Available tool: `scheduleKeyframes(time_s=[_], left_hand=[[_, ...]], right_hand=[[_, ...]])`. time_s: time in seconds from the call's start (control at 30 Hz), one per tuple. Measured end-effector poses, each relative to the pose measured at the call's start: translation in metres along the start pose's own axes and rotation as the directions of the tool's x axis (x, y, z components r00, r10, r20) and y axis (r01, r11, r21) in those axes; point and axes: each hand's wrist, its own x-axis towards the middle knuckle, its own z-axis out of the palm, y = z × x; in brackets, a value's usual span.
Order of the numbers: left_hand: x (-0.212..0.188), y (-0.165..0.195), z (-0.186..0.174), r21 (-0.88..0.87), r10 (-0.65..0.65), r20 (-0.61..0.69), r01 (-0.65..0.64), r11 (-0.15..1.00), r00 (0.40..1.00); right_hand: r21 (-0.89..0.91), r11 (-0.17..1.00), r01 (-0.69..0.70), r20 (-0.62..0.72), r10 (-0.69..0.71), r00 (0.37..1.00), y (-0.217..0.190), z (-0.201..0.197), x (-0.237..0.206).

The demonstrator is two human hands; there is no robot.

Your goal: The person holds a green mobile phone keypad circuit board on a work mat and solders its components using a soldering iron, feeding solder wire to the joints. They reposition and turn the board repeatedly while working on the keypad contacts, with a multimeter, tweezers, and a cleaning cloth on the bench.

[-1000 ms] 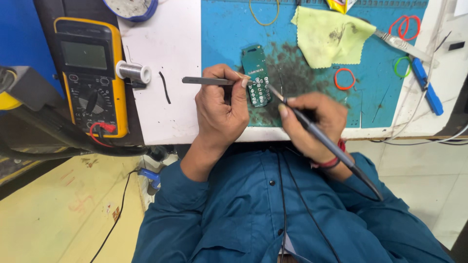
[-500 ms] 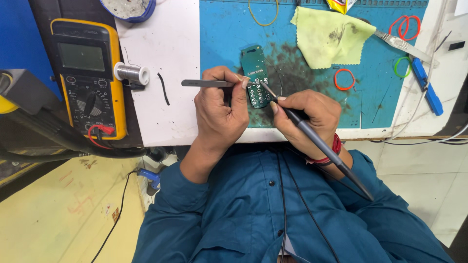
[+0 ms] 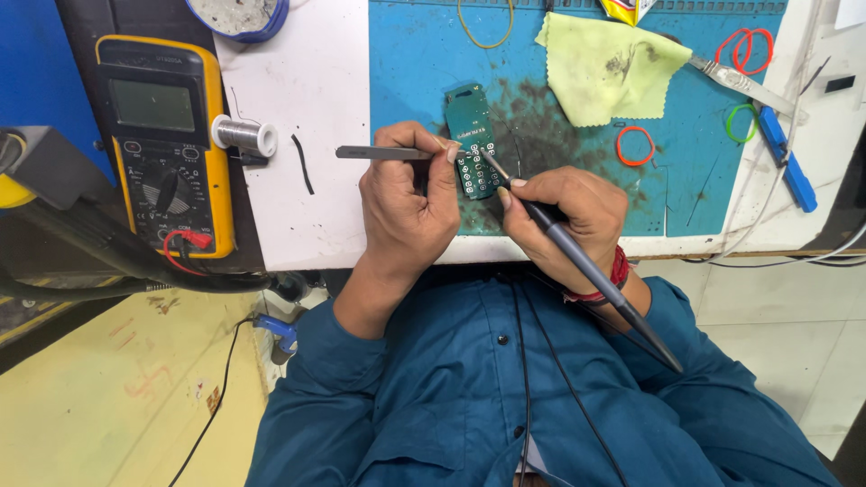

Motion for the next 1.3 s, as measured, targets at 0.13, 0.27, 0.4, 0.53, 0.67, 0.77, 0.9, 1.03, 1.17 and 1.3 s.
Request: scheduleKeyframes(time_s=[0.13,0.27,0.4,0.53,0.67,0.77,0.9,1.03,1.17,1.3], left_hand=[[0.0003,-0.0009,0.0006,0.001,-0.018,-0.005,0.018,1.000,1.000],[0.0005,-0.0010,0.0003,0.001,-0.014,-0.002,0.014,1.000,1.000],[0.0006,-0.0010,0.0005,-0.007,0.004,-0.003,-0.004,1.000,1.000],[0.0006,-0.0019,0.0010,-0.021,-0.015,-0.001,0.015,1.000,1.000],[0.0004,-0.0029,0.0013,-0.031,-0.007,-0.003,0.007,1.000,1.000],[0.0005,-0.0034,0.0008,0.005,0.006,-0.007,-0.006,1.000,1.000],[0.0008,-0.0031,0.0010,-0.023,-0.015,-0.004,0.015,1.000,1.000],[0.0009,-0.0030,0.0006,-0.023,-0.007,-0.001,0.007,1.000,1.000],[0.0007,-0.0034,0.0008,-0.002,-0.003,-0.008,0.003,1.000,1.000],[0.0005,-0.0038,0.0009,-0.025,-0.017,-0.003,0.016,1.000,1.000]], right_hand=[[-0.010,1.000,-0.002,0.001,0.002,1.000,0.0004,-0.0005,-0.0007],[0.001,1.000,0.000,-0.013,0.000,1.000,0.0013,0.0004,-0.0007],[-0.006,1.000,-0.012,-0.007,0.012,1.000,0.0012,-0.0002,0.0003],[0.003,1.000,-0.019,-0.003,0.019,1.000,0.0018,0.0005,0.0016],[0.022,1.000,-0.007,0.008,0.007,1.000,0.0030,-0.0011,0.0007],[0.027,1.000,-0.009,0.007,0.009,1.000,0.0035,-0.0003,0.0000],[0.031,0.999,-0.020,0.005,0.020,1.000,0.0033,0.0002,0.0004],[0.023,1.000,-0.016,0.001,0.016,1.000,0.0020,0.0013,0.0012],[0.021,0.999,-0.030,-0.005,0.030,1.000,0.0006,0.0019,0.0013],[0.009,1.000,-0.026,-0.002,0.026,1.000,0.0001,0.0010,0.0011]])
